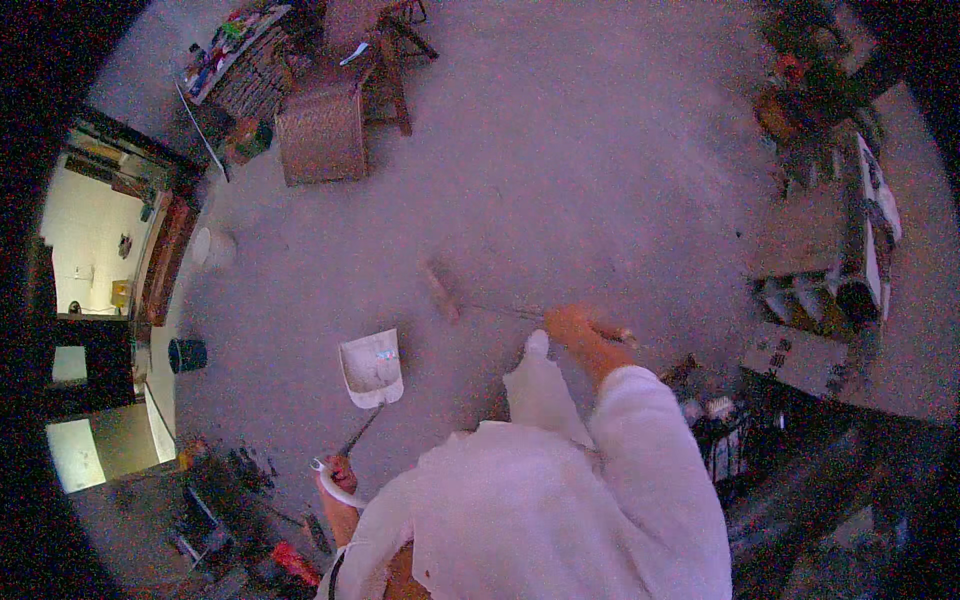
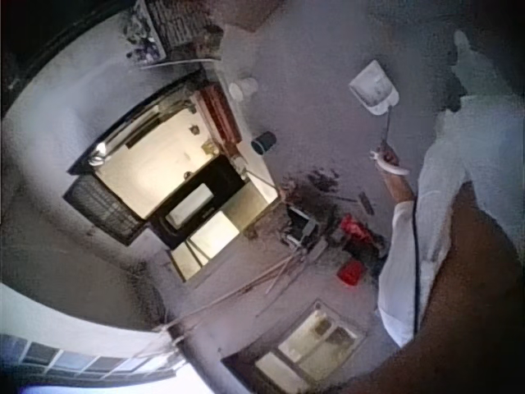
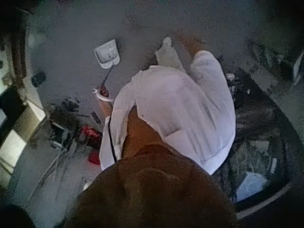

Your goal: The person sweeps debris on a concrete floor using a broom and dustpan. They gather scattered leaves and small items into the dustpan, moving around a cluttered outdoor area with plants and furniture.

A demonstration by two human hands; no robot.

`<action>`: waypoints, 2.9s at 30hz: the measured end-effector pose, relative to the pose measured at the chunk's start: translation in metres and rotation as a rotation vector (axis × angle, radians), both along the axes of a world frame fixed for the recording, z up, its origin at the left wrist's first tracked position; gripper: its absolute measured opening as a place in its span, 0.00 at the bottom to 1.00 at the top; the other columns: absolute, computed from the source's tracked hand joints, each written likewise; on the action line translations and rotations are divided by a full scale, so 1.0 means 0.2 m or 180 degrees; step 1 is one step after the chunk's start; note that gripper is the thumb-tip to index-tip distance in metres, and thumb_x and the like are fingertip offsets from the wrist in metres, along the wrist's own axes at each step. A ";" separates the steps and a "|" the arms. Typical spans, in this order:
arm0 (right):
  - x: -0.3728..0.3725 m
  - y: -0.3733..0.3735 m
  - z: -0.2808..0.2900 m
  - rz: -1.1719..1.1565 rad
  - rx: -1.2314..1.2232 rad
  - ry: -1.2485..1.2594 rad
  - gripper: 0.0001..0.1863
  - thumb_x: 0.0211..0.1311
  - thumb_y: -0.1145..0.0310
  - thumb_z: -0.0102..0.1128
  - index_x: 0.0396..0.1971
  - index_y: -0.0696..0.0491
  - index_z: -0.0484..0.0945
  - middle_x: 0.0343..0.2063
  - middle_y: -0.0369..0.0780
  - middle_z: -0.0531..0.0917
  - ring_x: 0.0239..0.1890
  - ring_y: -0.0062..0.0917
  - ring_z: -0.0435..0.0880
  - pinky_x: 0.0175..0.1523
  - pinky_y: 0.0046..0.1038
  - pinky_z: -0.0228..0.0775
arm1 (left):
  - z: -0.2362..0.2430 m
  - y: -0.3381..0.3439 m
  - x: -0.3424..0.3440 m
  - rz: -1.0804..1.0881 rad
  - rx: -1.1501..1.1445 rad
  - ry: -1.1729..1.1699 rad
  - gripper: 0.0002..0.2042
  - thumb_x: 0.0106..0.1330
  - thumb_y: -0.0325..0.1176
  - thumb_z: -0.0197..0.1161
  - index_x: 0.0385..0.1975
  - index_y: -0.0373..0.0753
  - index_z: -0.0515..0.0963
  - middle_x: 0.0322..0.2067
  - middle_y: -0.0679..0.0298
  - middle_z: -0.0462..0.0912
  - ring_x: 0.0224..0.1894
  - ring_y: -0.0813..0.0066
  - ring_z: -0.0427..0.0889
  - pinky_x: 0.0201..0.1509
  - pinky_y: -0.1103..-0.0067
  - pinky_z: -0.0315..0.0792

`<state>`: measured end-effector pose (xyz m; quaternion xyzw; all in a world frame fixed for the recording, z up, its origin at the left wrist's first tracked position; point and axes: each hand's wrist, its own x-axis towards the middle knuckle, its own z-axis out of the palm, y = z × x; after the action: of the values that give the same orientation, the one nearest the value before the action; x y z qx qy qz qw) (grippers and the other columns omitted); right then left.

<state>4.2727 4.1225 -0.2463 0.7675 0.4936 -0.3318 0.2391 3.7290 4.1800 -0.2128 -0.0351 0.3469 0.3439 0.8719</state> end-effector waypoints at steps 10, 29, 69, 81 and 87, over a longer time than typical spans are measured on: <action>1.05 0.00 0.11 -0.0707 0.0164 -0.0713 0.12 0.48 0.67 0.42 0.30 0.52 0.74 0.33 0.41 0.75 0.37 0.31 0.73 0.39 0.32 0.65 | 0.30 0.12 0.52 0.0710 -0.1210 0.0650 0.08 0.52 0.37 0.45 0.18 0.40 0.63 0.13 0.71 0.61 0.11 0.83 0.58 0.09 0.88 0.52; 0.95 -0.11 0.37 -0.1132 0.0201 0.0280 0.10 0.43 0.67 0.46 0.26 0.52 0.75 0.30 0.42 0.75 0.33 0.33 0.75 0.35 0.33 0.66 | 0.57 0.80 1.41 -0.1498 -0.0895 0.0294 0.11 0.53 0.43 0.44 0.14 0.46 0.61 0.09 0.74 0.59 0.08 0.85 0.54 0.09 0.89 0.51; -2.09 -2.89 2.27 -0.5620 0.2779 -0.0545 0.07 0.30 0.71 0.52 0.17 0.51 0.70 0.13 0.40 0.73 0.16 0.31 0.71 0.18 0.30 0.64 | 3.13 0.29 0.04 -0.3829 0.1102 0.1466 0.09 0.52 0.38 0.49 0.19 0.40 0.62 0.10 0.71 0.59 0.08 0.84 0.52 0.08 0.86 0.48; -3.04 -2.68 3.67 -0.8133 0.2758 0.0761 0.31 0.39 0.77 0.47 0.50 0.51 0.56 0.13 0.36 0.67 0.10 0.20 0.65 0.14 0.23 0.59 | 3.77 0.00 0.29 -0.4609 -0.0293 0.1048 0.09 0.54 0.38 0.45 0.22 0.39 0.63 0.12 0.70 0.61 0.10 0.84 0.55 0.09 0.87 0.50; -3.25 -2.99 3.93 -0.8180 0.3394 -0.0563 0.24 0.39 0.77 0.44 0.43 0.50 0.64 0.11 0.38 0.70 0.10 0.23 0.69 0.14 0.25 0.62 | 4.02 -0.30 0.16 -0.5194 -0.0135 0.0551 0.12 0.56 0.44 0.41 0.19 0.43 0.63 0.09 0.75 0.57 0.09 0.84 0.55 0.09 0.86 0.51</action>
<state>3.6233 3.5240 0.5389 0.6937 -0.4996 -0.0416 -0.5172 3.7608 4.1193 0.5916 0.2384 0.3358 -0.4036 0.8170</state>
